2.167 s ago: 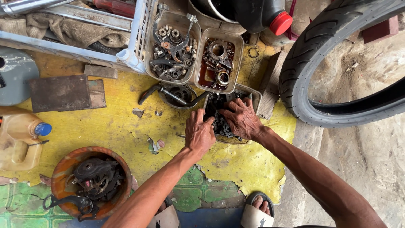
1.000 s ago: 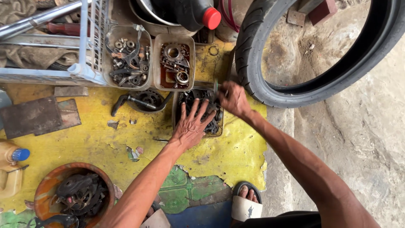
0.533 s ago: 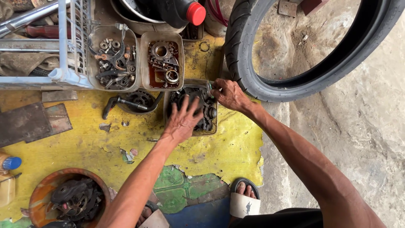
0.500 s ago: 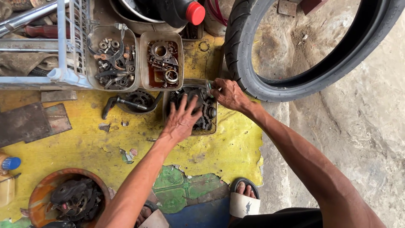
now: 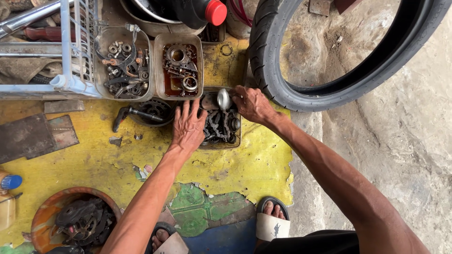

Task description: The person adjusts the rear derailleur and chain on a green bicycle using a wrench, then searches through several plastic bins of small parts and places selected items into a small container. The person closes the container and returns to the bicycle.

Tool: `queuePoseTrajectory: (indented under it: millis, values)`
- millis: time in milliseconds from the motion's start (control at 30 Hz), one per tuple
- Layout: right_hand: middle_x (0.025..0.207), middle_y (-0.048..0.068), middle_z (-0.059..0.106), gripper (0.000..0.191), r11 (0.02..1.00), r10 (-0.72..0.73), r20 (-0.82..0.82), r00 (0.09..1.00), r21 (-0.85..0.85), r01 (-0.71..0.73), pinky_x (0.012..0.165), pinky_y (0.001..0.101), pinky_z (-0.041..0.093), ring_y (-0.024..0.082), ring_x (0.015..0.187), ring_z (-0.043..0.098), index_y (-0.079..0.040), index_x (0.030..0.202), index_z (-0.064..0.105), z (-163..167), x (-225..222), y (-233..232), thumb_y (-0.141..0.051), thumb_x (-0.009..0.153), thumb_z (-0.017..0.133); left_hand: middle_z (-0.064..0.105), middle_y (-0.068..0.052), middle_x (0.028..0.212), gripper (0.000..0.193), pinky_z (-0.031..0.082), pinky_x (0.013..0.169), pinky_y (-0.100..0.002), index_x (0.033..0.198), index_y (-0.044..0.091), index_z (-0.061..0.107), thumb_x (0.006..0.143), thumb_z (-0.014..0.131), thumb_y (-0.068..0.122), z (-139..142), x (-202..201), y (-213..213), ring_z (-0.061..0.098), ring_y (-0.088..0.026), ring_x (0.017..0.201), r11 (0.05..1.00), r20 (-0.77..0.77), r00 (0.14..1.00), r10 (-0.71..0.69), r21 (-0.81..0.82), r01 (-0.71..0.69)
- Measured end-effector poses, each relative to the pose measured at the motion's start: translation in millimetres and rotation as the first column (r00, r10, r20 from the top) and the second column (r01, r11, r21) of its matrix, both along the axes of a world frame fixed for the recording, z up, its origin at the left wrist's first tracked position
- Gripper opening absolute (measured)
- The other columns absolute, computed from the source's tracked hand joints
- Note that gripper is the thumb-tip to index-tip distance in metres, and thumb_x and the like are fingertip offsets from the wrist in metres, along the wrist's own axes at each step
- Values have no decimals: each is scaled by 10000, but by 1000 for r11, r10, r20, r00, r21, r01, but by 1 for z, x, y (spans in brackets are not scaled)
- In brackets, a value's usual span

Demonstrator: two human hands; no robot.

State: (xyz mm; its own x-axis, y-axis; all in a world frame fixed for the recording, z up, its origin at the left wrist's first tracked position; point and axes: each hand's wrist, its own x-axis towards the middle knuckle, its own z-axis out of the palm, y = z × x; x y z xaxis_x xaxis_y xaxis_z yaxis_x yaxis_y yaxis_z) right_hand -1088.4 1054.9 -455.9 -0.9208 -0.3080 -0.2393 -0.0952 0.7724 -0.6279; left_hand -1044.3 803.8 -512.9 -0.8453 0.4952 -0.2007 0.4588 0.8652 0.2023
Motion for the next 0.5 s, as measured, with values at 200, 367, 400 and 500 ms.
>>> queuePoseTrajectory:
  millis: [200,367,400,500]
  values:
    - [894,102,649,347,805,264,299,917,456,-381,446,295,498,155,580,559,-172,1265,612,-10,18,-3,-381,995,549,256,-251,1623,536,163,1214,-667,1386,92,579,850,579,63,20,13,21,233,-413,1527,957,-21,957,-288,10,289]
    - [807,70,594,297,510,452,339,825,661,-550,401,297,435,133,517,463,-148,1209,637,-48,46,-6,-356,1018,544,177,-168,1657,672,63,1204,-675,1477,254,465,828,579,120,26,17,29,88,-378,1544,858,88,876,-474,-174,482]
    - [789,64,583,289,501,469,331,819,664,-555,392,298,422,128,505,444,-144,1198,642,-53,47,-6,-351,1023,543,154,-159,1668,694,45,1197,-680,1484,305,444,831,576,110,27,15,28,67,-378,1543,855,111,879,-464,-204,477]
    - [737,45,550,269,517,467,316,826,660,-545,365,299,384,115,467,387,-130,1164,657,-56,35,-1,-336,1036,540,166,-129,1674,658,25,1205,-697,1473,405,443,904,539,89,26,14,28,68,-372,1559,863,84,893,-443,-229,450]
